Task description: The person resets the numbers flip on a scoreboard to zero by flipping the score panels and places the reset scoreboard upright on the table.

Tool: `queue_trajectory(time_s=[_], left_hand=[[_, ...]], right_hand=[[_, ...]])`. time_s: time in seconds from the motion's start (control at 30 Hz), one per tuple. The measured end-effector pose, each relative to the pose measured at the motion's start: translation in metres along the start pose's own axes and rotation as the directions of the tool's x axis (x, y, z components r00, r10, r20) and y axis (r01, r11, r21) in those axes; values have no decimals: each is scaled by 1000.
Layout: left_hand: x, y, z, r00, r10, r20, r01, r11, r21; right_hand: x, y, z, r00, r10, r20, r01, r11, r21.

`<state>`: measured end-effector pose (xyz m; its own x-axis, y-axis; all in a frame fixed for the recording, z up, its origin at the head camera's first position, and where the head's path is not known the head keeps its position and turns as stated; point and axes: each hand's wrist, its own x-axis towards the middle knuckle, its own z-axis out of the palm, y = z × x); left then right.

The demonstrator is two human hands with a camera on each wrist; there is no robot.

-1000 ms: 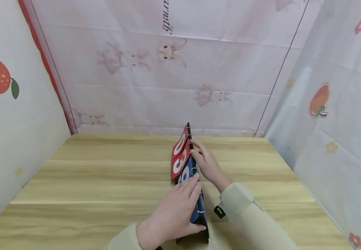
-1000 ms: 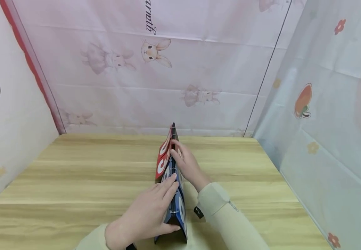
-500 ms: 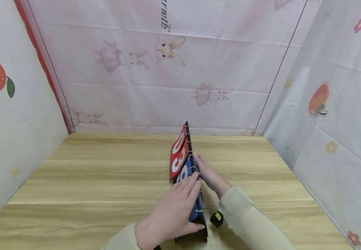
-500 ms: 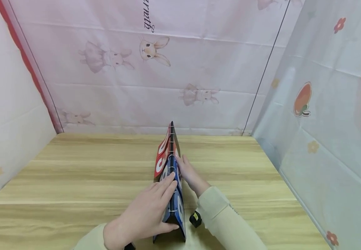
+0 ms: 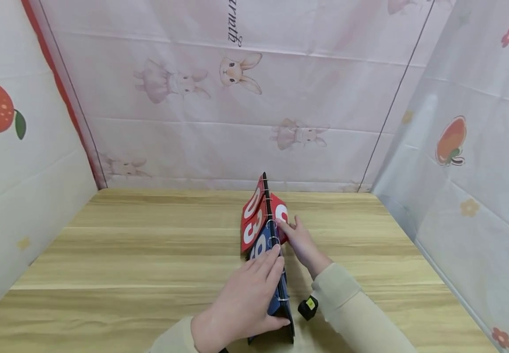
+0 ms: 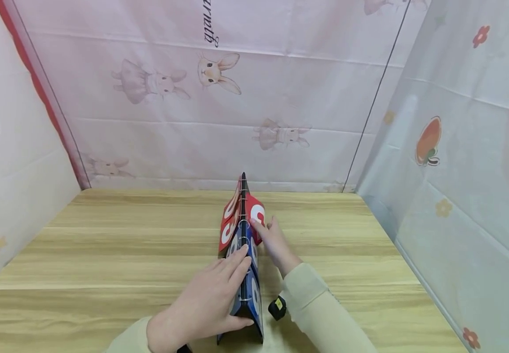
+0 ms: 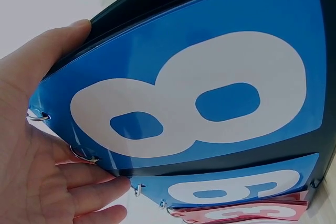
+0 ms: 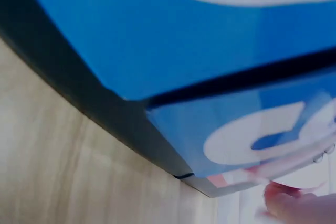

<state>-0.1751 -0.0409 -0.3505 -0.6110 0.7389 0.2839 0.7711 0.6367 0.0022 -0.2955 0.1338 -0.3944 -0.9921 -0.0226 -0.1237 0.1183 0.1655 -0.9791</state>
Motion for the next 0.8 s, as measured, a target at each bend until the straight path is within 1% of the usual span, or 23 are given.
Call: queue_trajectory(time_s=[0.13, 0.27, 0.37, 0.43, 0.47, 0.5, 0.53, 0.6, 0.63, 0.67, 0.7, 0.73, 0.77, 0.8], left_hand=[[0, 0, 0, 1000, -9, 14, 10, 1000, -21], [0, -2, 0, 999, -15, 41, 16, 999, -39], [0, -2, 0, 999, -14, 50, 16, 999, -43], [1, -2, 1, 999, -12, 37, 14, 999, -40], [2, -1, 1, 999, -13, 31, 14, 999, -37], [2, -2, 2, 1000, -13, 28, 14, 999, -34], [2, -2, 2, 1000, -13, 25, 14, 999, -30], [1, -1, 2, 1000, -10, 17, 10, 1000, -21], [1, -1, 3, 1000, -7, 13, 7, 1000, -17], [1, -1, 3, 1000, -3, 7, 3, 1000, -12], [1, -1, 3, 1000, 1, 0, -1, 1000, -6], [1, -1, 3, 1000, 3, -8, -3, 1000, -1], [1, -1, 4, 1000, 7, -16, -7, 1000, 5], [1, -1, 4, 1000, 11, -23, -10, 1000, 11]], right_hand=[[3, -6, -5, 997, -29, -65, 36, 993, 112], [2, -16, -6, 991, -38, -126, 65, 974, 216], [0, -27, -7, 986, -59, -156, 109, 938, 330], [-1, -34, -5, 979, -107, -171, 168, 901, 400], [-1, -38, -3, 975, -136, -176, 199, 888, 416], [0, -41, -1, 970, -170, -172, 227, 883, 411], [0, -43, 2, 966, -203, -161, 251, 888, 386], [0, -46, 8, 956, -272, -107, 292, 904, 312], [1, -47, 11, 950, -303, -77, 313, 917, 246], [1, -48, 14, 937, -345, -50, 349, 924, 158], [1, -49, 17, 919, -393, -23, 393, 918, 58], [2, -49, 20, 898, -440, 2, 440, 897, -39], [2, -50, 22, 875, -484, 25, 483, 866, -132], [2, -50, 24, 850, -525, 41, 520, 825, -223]])
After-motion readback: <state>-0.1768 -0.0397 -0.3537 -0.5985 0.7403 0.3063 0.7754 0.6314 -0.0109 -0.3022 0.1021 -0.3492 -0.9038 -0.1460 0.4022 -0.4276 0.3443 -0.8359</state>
